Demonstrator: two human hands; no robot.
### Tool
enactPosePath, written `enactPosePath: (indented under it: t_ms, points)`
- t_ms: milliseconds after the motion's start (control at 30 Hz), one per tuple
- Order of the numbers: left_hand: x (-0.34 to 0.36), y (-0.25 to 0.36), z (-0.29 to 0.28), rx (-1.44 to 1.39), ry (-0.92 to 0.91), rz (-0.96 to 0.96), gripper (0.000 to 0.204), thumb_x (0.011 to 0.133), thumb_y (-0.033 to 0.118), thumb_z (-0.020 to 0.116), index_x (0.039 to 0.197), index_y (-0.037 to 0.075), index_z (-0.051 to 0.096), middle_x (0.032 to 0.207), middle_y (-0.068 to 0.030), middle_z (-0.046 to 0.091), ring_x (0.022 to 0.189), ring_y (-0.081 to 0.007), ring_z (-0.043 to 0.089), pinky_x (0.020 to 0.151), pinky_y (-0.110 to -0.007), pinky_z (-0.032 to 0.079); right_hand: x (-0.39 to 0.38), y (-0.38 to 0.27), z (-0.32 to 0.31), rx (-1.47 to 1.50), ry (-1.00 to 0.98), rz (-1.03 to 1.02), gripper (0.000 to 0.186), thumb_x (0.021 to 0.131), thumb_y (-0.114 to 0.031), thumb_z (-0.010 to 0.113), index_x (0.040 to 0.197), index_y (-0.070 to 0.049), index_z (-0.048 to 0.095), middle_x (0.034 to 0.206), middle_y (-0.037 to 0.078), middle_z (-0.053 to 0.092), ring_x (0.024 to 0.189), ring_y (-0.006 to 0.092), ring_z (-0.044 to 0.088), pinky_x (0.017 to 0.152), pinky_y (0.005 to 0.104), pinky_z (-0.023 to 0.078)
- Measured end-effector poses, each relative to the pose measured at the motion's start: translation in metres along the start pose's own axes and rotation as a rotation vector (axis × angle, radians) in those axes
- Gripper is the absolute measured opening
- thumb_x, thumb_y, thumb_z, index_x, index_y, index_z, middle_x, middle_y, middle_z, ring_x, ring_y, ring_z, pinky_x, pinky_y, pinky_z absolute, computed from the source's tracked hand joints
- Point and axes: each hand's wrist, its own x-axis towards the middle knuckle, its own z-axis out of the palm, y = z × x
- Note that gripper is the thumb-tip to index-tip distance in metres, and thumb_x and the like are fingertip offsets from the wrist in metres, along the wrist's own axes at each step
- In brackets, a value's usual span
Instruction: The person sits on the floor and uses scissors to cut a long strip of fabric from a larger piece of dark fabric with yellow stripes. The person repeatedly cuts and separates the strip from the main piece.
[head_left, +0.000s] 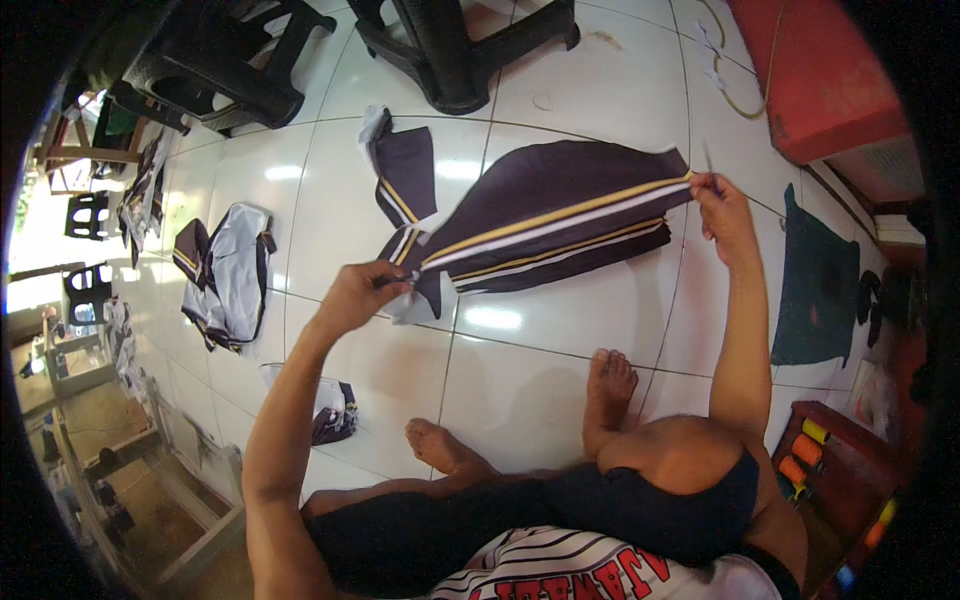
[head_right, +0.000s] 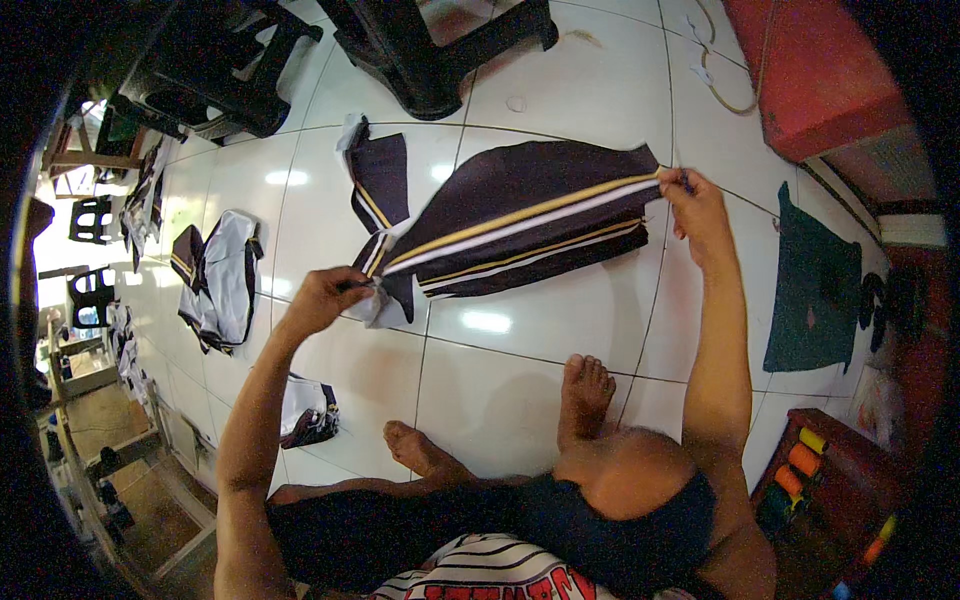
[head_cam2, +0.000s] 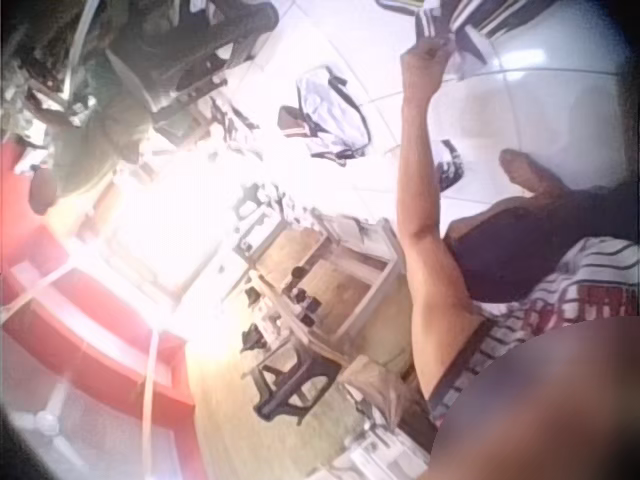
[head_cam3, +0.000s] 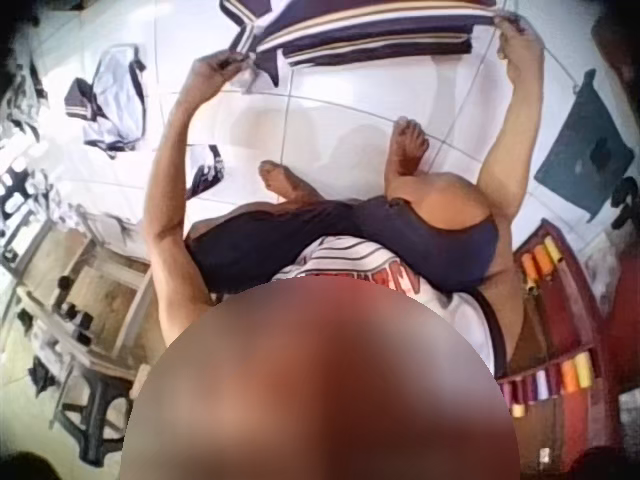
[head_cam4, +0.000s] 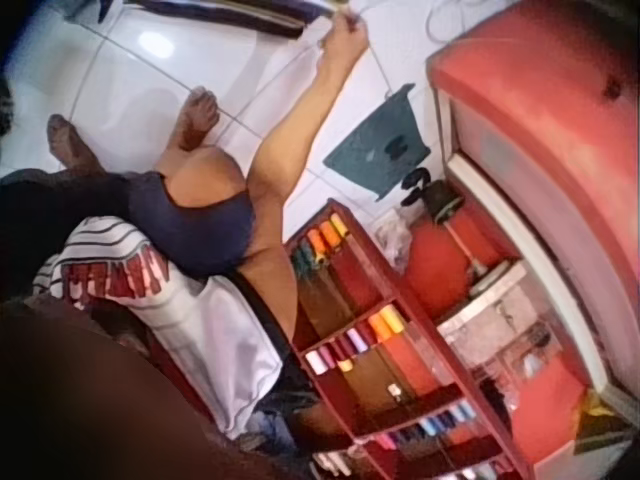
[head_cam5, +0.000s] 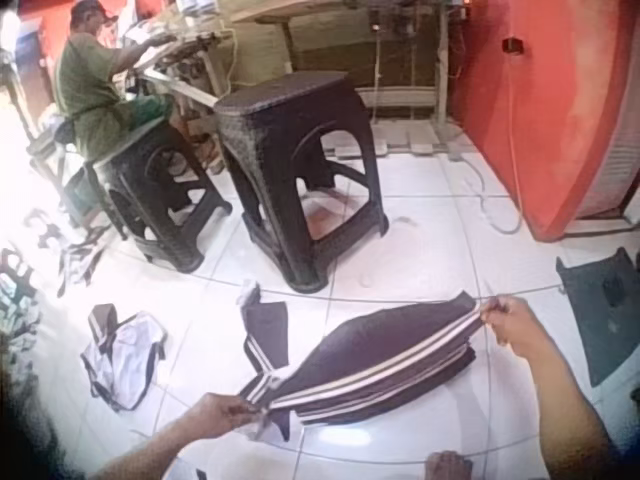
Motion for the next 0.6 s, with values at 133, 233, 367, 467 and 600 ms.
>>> enactPosePath:
  t_ms: [133, 233, 367, 467, 600]
  points:
    - [0.016, -0.022, 0.047, 0.176, -0.053, 0.126, 0.021, 0.092, 0.020, 0.073, 0.101, 0.000, 0.073, 0.090, -0.0175, 0.072, 0.080, -0.0321, 0.069, 0.072, -0.039, 0.053, -0.005, 0.067, 0.007, -0.193, 0.070, 0.075, 0.007, 0.093, -0.015, 0.067, 0.098, -0.009, 0.069, 0.070, -0.003, 0.056, 0.050, 0.0066, 0.046, 0.041, 0.0253, 0.034]
    - [0.026, -0.032, 0.066, 0.199, -0.189, 0.079, 0.022, 0.095, 0.021, 0.070, 0.104, 0.002, 0.073, 0.093, -0.0178, 0.072, 0.080, -0.0312, 0.068, 0.073, -0.039, 0.053, -0.001, 0.100, 0.022, -0.571, 0.061, 0.007, 0.020, 0.092, -0.023, 0.069, 0.102, -0.005, 0.069, 0.083, 0.008, 0.069, 0.072, 0.0221, 0.063, 0.065, 0.0359, 0.049]
    - [0.024, -0.028, 0.078, 0.147, -0.205, 0.015, 0.024, 0.094, 0.025, 0.072, 0.102, 0.003, 0.073, 0.085, -0.0142, 0.070, 0.073, -0.0217, 0.063, 0.068, -0.037, 0.050, -0.011, 0.098, 0.033, -0.888, 0.163, -0.091, 0.032, 0.091, -0.035, 0.072, 0.107, -0.007, 0.069, 0.097, 0.016, 0.072, 0.090, 0.0330, 0.070, 0.078, 0.0401, 0.054]
    - [0.021, -0.018, 0.078, 0.157, -0.201, -0.030, 0.026, 0.093, 0.028, 0.074, 0.101, 0.003, 0.074, 0.082, -0.0124, 0.069, 0.072, -0.0174, 0.060, 0.068, -0.036, 0.049, -0.031, 0.073, 0.055, -0.982, 0.338, -0.327, 0.038, 0.089, -0.034, 0.075, 0.113, -0.006, 0.067, 0.103, 0.013, 0.072, 0.092, 0.0321, 0.070, 0.077, 0.0413, 0.055]
    - [0.019, -0.007, 0.069, 0.054, -0.229, -0.109, 0.025, 0.093, 0.028, 0.074, 0.100, 0.004, 0.074, 0.080, -0.0109, 0.068, 0.073, -0.0152, 0.059, 0.069, -0.034, 0.048, -0.067, 0.041, 0.110, -0.725, -0.015, -0.523, 0.038, 0.086, -0.025, 0.078, 0.116, -0.007, 0.065, 0.101, 0.012, 0.071, 0.093, 0.0306, 0.070, 0.078, 0.0395, 0.056]
